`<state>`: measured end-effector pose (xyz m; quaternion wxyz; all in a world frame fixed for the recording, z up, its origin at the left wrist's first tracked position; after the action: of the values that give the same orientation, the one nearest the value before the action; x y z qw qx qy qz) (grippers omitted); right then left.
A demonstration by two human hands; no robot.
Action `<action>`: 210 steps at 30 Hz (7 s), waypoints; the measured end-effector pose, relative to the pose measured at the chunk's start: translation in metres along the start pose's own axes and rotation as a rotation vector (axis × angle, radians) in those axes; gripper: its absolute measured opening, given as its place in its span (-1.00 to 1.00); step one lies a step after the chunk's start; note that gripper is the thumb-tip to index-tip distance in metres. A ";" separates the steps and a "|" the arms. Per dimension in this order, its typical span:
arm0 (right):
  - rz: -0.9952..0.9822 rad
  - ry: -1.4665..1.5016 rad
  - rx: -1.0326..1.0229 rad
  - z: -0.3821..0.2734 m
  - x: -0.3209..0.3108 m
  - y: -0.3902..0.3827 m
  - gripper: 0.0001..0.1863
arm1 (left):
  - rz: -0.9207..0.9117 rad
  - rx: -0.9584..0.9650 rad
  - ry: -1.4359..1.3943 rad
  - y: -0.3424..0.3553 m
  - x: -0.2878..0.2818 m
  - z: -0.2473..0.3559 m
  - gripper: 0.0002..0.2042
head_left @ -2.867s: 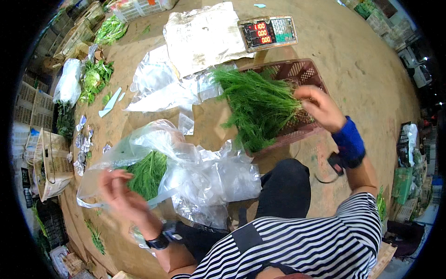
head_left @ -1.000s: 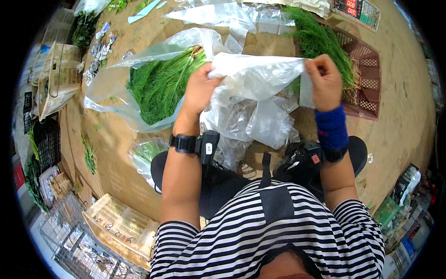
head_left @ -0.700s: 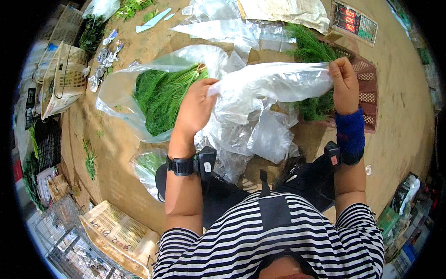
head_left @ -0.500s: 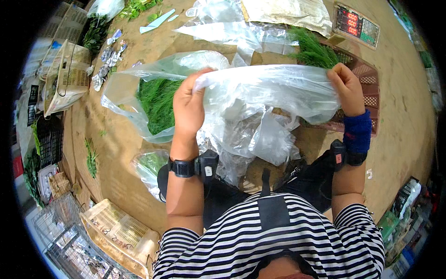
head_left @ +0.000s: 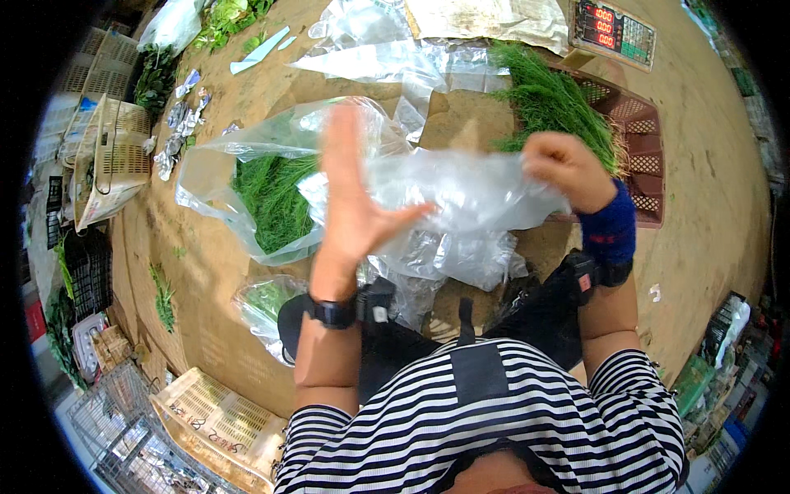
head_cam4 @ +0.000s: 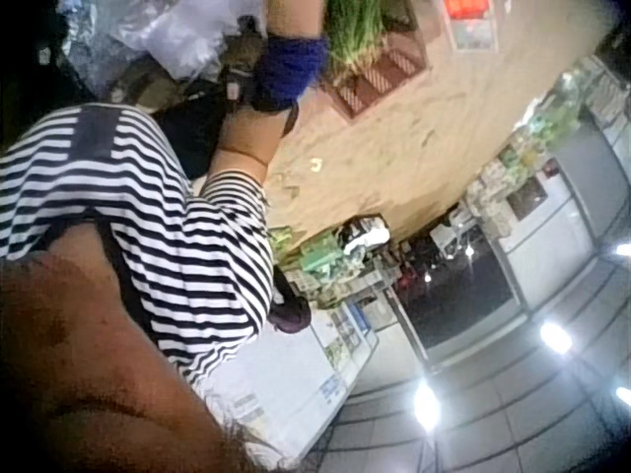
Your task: The person takes bundles of dill from a large plastic bag, places them onto a scale inside a brown plastic crate, and then puts them into individual plastic bags which are tied closed.
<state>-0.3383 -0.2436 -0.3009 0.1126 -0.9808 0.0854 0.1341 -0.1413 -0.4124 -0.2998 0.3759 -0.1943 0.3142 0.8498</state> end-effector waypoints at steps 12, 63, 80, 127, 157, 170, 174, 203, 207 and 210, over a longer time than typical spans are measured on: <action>0.602 0.319 -0.133 0.016 0.001 0.030 -0.30 | 0.293 -0.802 -1.276 -0.022 -0.006 -0.036 -0.76; 0.343 0.266 -0.106 0.035 0.078 0.041 -0.73 | -0.439 -0.302 -0.472 -0.004 0.078 -0.029 -0.71; 0.268 0.472 0.020 0.044 0.069 0.031 -0.81 | -0.259 -0.553 -0.564 -0.006 0.074 -0.022 -0.92; 0.419 0.430 -0.029 0.092 0.022 0.034 -0.81 | -0.369 -0.417 -0.521 0.039 0.144 -0.013 -0.84; 0.416 -0.278 -0.165 0.054 0.021 0.026 -0.79 | -0.185 -0.411 -0.501 0.036 0.122 -0.012 -0.92; -0.054 0.573 -0.970 -0.115 -0.006 -0.086 -0.32 | -0.054 -0.496 -0.673 0.024 0.102 0.003 -0.98; -0.173 0.551 -1.213 -0.138 0.011 -0.089 -0.24 | -0.070 -0.471 -0.731 0.023 0.100 0.009 -0.98; 0.164 0.313 0.000 0.020 0.025 0.032 -0.75 | -0.053 -0.660 -1.079 0.018 0.082 0.003 -0.96; 0.454 -0.216 -0.125 0.027 0.001 0.032 -0.80 | 0.053 -0.657 -1.507 0.021 0.072 0.012 -0.95; 0.927 -0.686 -0.202 0.028 -0.037 0.031 -0.89 | -0.120 -0.539 -1.602 0.025 0.064 0.023 -0.97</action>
<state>-0.3860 -0.2611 -0.3232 -0.0308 -0.7475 0.4511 0.4866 -0.2032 -0.3768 -0.3099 0.4705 0.3673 -0.2713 0.7551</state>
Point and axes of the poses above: each hand's wrist, its own y-axis towards the middle knuckle, its own x-axis out of the palm, z = x × y, the point moved 4 cm from there along y, towards the middle knuckle, and after that the axes turned 3 degrees about -z, right-handed, at the moved point
